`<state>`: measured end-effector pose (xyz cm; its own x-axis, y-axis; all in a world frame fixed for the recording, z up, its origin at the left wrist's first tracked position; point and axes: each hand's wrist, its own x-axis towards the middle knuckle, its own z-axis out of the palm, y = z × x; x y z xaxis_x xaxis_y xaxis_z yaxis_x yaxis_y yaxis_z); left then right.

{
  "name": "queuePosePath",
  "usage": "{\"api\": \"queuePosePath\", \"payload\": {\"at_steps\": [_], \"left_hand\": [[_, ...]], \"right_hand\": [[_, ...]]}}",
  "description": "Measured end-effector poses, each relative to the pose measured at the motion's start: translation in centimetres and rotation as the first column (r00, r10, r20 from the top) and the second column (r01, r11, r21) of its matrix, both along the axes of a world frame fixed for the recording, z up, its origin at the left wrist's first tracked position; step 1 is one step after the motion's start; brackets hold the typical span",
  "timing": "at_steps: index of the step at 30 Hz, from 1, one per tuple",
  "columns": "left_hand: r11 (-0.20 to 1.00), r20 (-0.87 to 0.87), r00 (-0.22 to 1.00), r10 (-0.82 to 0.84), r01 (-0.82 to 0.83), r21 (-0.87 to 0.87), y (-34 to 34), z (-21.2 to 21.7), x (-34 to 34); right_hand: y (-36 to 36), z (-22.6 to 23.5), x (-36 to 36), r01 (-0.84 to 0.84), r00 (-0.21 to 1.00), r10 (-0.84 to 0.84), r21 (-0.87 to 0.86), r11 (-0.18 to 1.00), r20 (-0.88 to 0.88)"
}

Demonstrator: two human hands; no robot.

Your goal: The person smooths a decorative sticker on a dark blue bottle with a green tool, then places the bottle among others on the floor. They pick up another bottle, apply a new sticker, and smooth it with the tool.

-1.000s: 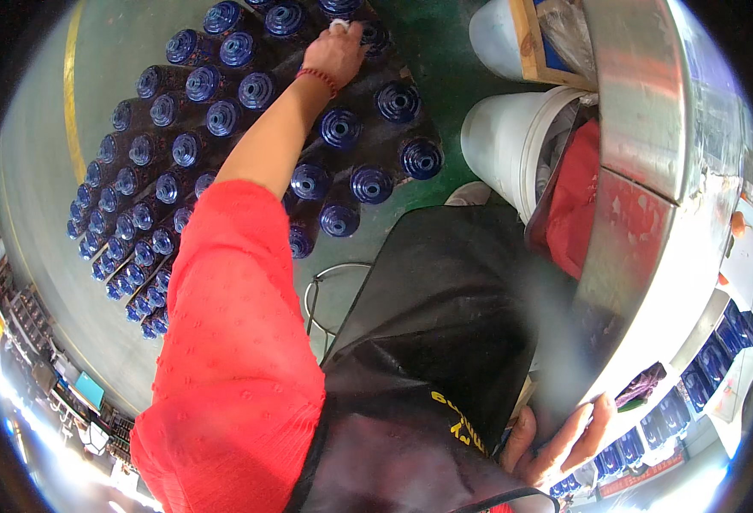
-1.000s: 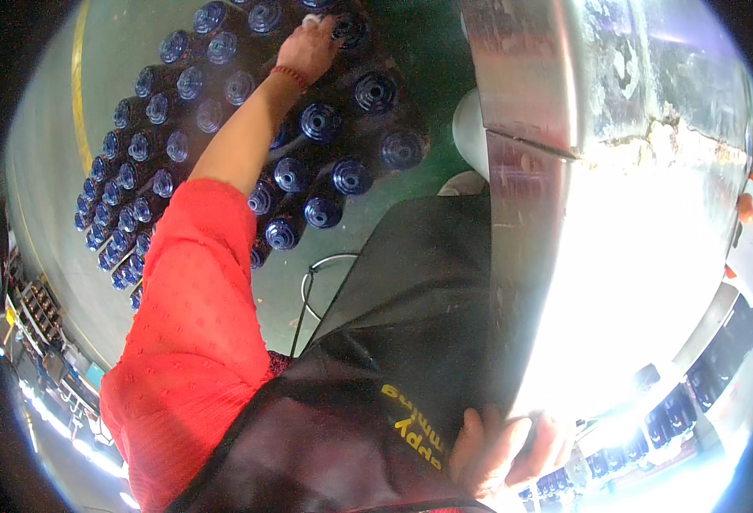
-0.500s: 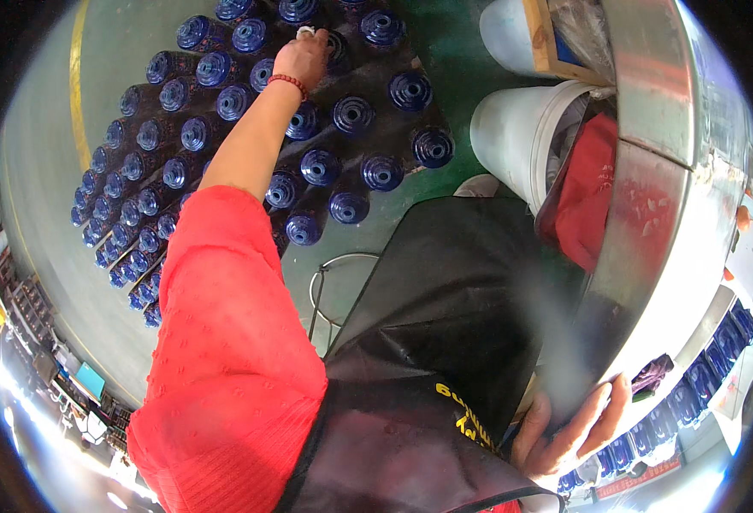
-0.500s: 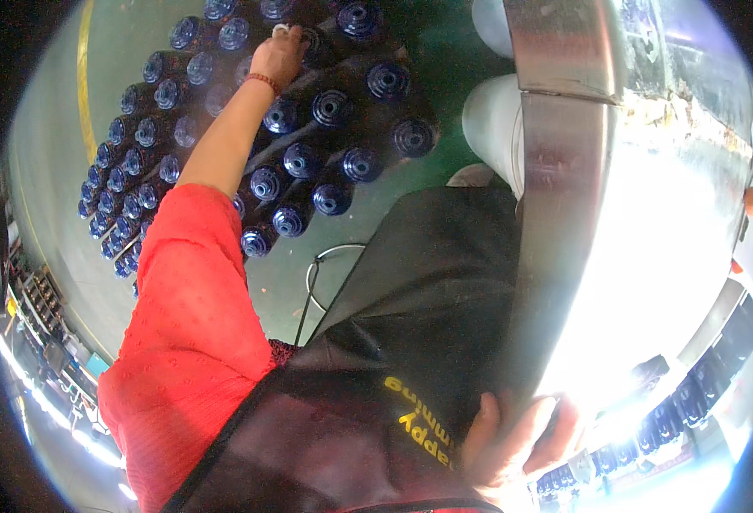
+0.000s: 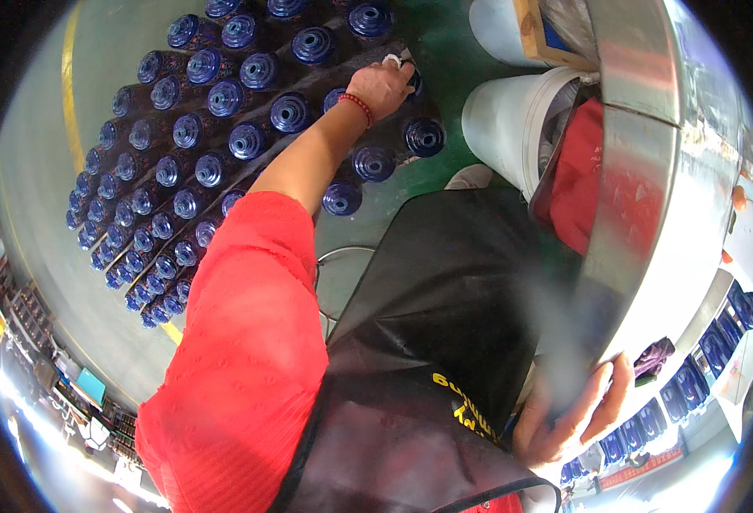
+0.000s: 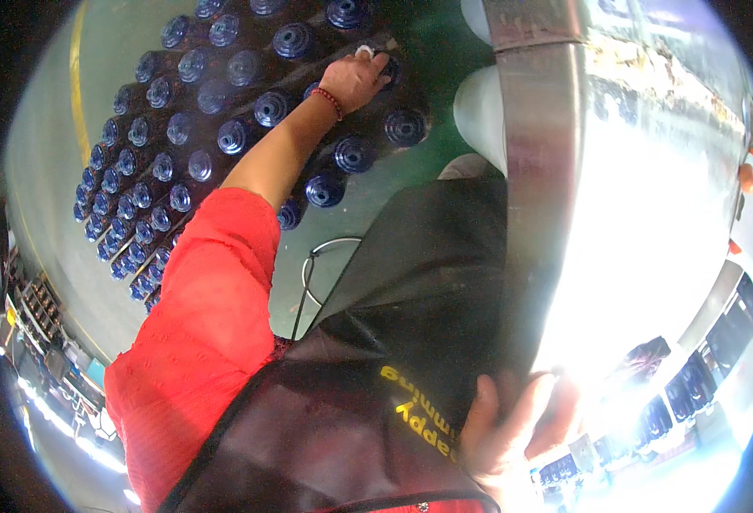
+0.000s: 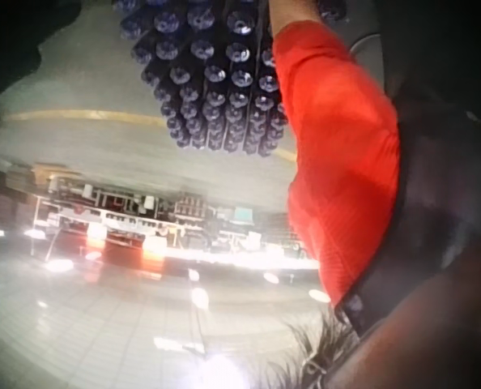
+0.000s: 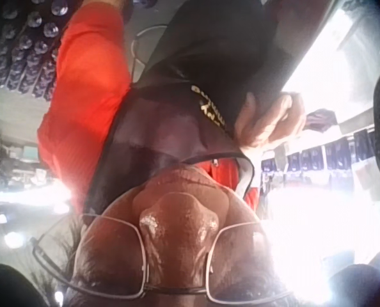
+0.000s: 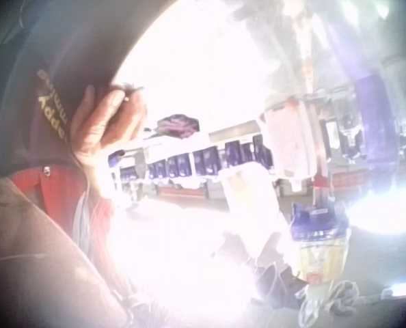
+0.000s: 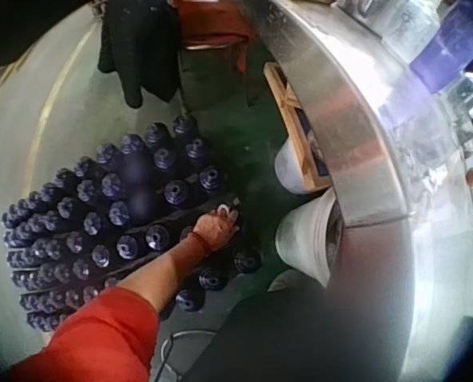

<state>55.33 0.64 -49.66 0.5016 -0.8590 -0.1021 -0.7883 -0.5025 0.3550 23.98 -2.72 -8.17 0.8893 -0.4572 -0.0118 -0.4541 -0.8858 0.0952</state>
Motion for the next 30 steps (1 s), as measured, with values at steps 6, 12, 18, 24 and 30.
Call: {"api": "queuePosePath", "payload": {"at_steps": [6,12,18,24,30], "left_hand": [[0.999,0.027,1.000,0.003,-0.004,0.047,-0.5,-0.6,0.3],[0.997,0.024,0.998,0.050,-0.051,0.054,-1.9,-0.8,2.3],[0.992,0.039,0.992,0.123,-0.121,-0.048,0.2,0.3,0.6],[0.990,0.074,0.989,0.126,-0.131,0.060,8.4,0.9,-1.5],[0.966,0.011,0.981,0.195,-0.194,0.172,9.4,0.5,-0.8]], "right_hand": [[0.0,0.1,0.3,-0.001,1.000,0.001,0.020,1.000,0.009],[-0.3,0.1,0.1,-0.021,1.000,0.020,0.046,0.999,0.019],[-0.4,0.3,0.2,-0.025,1.000,0.026,0.051,0.998,-0.015],[-0.2,0.3,0.8,-0.021,1.000,0.021,0.025,0.999,0.006],[-0.6,0.1,0.9,-0.065,0.997,0.067,0.034,0.997,-0.045]]}}
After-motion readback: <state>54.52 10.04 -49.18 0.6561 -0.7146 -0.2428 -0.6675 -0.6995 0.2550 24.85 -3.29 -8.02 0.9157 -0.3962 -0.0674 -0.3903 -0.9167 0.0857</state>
